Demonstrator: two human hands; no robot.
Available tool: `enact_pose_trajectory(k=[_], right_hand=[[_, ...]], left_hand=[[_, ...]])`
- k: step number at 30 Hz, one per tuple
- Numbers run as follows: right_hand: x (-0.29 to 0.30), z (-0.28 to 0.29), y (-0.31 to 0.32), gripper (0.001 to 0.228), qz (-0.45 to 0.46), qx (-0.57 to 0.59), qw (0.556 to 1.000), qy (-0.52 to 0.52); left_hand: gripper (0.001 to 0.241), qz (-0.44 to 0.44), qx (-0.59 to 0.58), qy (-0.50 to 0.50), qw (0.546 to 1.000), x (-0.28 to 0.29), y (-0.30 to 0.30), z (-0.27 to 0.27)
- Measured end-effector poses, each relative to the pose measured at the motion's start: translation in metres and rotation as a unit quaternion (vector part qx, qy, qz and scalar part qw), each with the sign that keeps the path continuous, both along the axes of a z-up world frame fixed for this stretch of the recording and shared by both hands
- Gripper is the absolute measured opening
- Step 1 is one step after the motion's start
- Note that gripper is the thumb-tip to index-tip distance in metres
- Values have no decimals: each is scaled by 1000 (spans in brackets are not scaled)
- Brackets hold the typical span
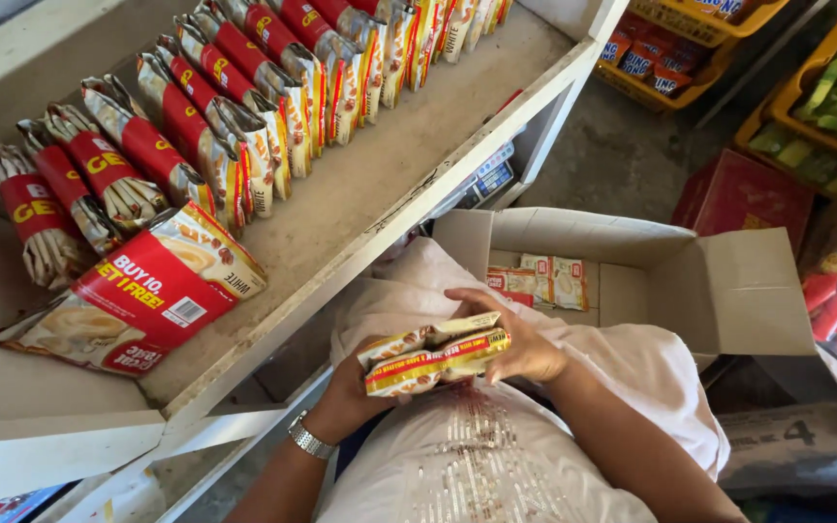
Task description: Stocking coffee packets onto grocery store shelves from a cardboard box.
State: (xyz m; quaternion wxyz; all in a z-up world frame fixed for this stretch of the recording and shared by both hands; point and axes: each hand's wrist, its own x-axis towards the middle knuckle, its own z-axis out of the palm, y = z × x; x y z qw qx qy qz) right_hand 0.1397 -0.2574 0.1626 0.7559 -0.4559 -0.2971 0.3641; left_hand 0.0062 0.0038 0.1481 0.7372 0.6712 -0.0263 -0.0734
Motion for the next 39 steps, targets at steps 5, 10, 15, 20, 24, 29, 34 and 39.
enact_pose_trajectory(k=[5,10,15,20,24,29,34,39], right_hand=[[1,-6,13,64,-181,-18,981,-71],[8,-10,27,65,-215,-1,968,-131],[3,-15,27,129,-173,-10,982,-75],[-10,-10,34,91,-193,-27,979,-55],[-10,-29,35,57,-228,20,970,-76],[-10,-5,36,68,-189,22,972,-138],[-10,17,38,89,-170,-11,957,-234],[-17,10,48,63,-230,-1,949,-215]], left_hand=[[70,31,9,-6,999,6,8,2],[73,64,-45,-14,997,14,20,-45],[88,110,-46,-64,991,13,16,-42],[98,105,-72,-126,984,17,14,-19],[98,109,-83,-142,980,24,16,-15],[98,112,-98,-148,978,17,15,-19],[98,116,-117,-154,974,12,13,-26],[94,106,-94,-166,976,17,18,-23]])
